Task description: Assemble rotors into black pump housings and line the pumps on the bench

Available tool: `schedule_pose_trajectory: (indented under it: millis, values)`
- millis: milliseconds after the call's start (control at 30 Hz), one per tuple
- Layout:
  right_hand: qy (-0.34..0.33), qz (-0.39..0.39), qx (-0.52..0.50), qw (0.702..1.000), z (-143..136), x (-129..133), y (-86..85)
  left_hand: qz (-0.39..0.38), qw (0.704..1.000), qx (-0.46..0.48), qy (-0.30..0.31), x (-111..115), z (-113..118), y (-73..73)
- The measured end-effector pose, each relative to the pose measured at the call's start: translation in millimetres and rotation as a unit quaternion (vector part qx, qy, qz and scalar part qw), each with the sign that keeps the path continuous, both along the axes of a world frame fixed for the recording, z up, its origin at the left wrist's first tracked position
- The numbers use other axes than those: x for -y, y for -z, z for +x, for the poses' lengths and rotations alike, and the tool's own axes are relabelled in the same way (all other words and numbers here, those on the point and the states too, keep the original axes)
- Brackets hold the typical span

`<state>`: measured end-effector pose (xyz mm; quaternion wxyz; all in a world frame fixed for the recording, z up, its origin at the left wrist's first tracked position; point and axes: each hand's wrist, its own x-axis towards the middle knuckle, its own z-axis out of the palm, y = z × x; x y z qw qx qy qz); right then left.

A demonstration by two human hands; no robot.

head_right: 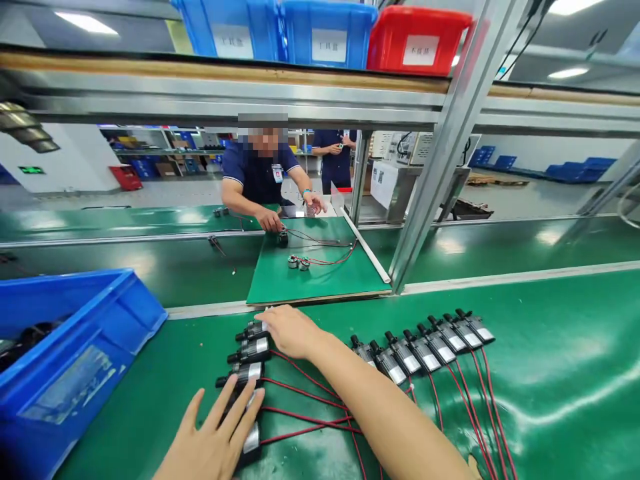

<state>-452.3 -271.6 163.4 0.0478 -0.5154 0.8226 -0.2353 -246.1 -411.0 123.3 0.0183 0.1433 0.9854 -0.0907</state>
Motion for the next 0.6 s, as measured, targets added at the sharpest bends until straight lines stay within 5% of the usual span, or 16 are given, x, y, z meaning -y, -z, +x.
schedule_pose_trajectory:
  millis: [100, 267, 433, 600]
  values:
    - [-0.011, 0.060, 0.014, 0.998, -2.9, 23.7, 5.2, 0.003, 0.999, 0.027, -0.018, 10.3, -1.9, -0.7]
    - [0.041, 0.100, -0.002, 0.994, 29.7, 14.1, 6.7, 0.040, 0.997, 0.052, -0.047, 60.7, 1.6, -24.1]
    - [0.076, 0.107, 0.049, 0.990, 60.6, 6.7, -3.0, 0.077, 0.997, 0.027, -0.013, 116.3, 10.1, -16.0]
    - [0.132, 0.155, 0.070, 0.977, 93.1, -24.7, -15.3, 0.082, 0.983, -0.088, -0.137, 122.0, 21.1, -22.7]
